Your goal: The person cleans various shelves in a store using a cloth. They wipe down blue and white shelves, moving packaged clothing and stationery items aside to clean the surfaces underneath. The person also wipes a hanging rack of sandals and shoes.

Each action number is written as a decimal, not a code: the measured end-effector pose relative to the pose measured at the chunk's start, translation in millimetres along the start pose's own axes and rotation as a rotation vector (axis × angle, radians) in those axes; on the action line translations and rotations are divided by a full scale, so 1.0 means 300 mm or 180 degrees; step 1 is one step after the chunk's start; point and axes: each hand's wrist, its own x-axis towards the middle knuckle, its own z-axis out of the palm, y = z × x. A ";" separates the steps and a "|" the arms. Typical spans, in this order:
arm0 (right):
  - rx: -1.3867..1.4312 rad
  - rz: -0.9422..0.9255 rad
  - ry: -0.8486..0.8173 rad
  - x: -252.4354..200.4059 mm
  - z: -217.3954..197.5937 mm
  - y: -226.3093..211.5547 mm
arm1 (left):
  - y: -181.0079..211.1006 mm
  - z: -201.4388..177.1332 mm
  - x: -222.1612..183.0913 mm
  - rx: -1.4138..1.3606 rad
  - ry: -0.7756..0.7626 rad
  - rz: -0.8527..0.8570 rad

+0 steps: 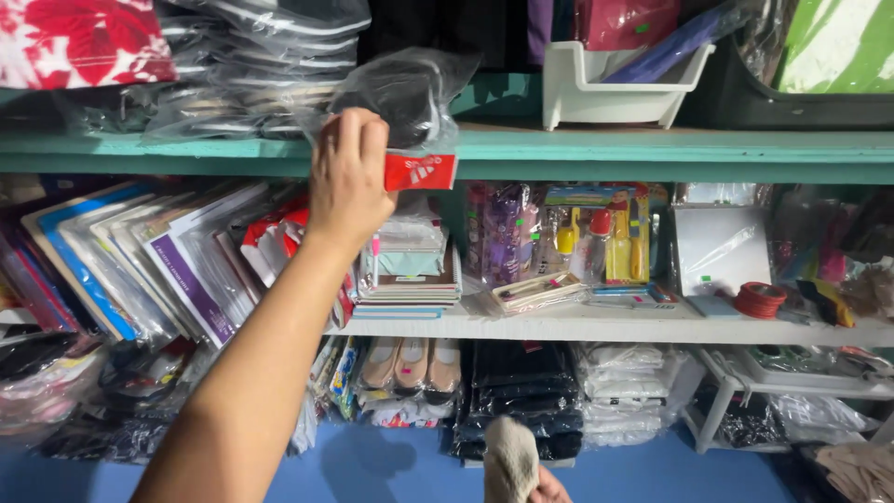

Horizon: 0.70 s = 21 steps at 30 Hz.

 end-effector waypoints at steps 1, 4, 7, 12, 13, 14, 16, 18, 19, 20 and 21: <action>0.0116 -0.0033 0.0034 0.046 0.092 -0.106 | 0.008 0.002 0.016 0.0059 -0.0086 -0.0091; 0.0217 -0.0015 0.0072 0.043 0.140 -0.238 | -0.010 0.031 0.066 0.0405 -0.0260 -0.0171; 0.0234 0.0113 -0.0009 0.007 0.074 -0.264 | -0.100 0.097 0.100 0.0714 -0.0469 -0.0051; 0.0342 0.0395 -0.0125 -0.085 0.007 -0.238 | -0.089 0.051 0.133 0.0878 -0.0032 0.0814; 0.0360 0.0458 -0.0159 -0.097 -0.004 -0.232 | -0.109 0.052 0.118 0.0944 -0.0165 0.0625; 0.0377 0.0520 -0.0192 -0.108 -0.014 -0.226 | -0.109 0.024 0.104 0.0933 -0.0182 0.0618; 0.0441 0.0664 -0.0249 -0.143 -0.021 -0.200 | -0.109 -0.042 0.070 0.1117 0.0099 0.0566; 0.0529 0.0783 -0.0244 -0.095 0.158 -0.234 | -0.072 -0.150 0.015 0.1207 0.0160 0.0525; 0.0905 0.0524 0.0029 -0.045 0.347 -0.305 | -0.035 -0.219 -0.009 0.1000 0.0265 0.0507; 0.1271 0.0264 0.0316 -0.026 0.545 -0.388 | 0.001 -0.289 -0.031 0.0791 0.0370 0.0489; 0.1291 0.0312 0.0345 0.005 0.569 -0.392 | 0.013 -0.381 -0.119 0.0798 0.0319 0.0460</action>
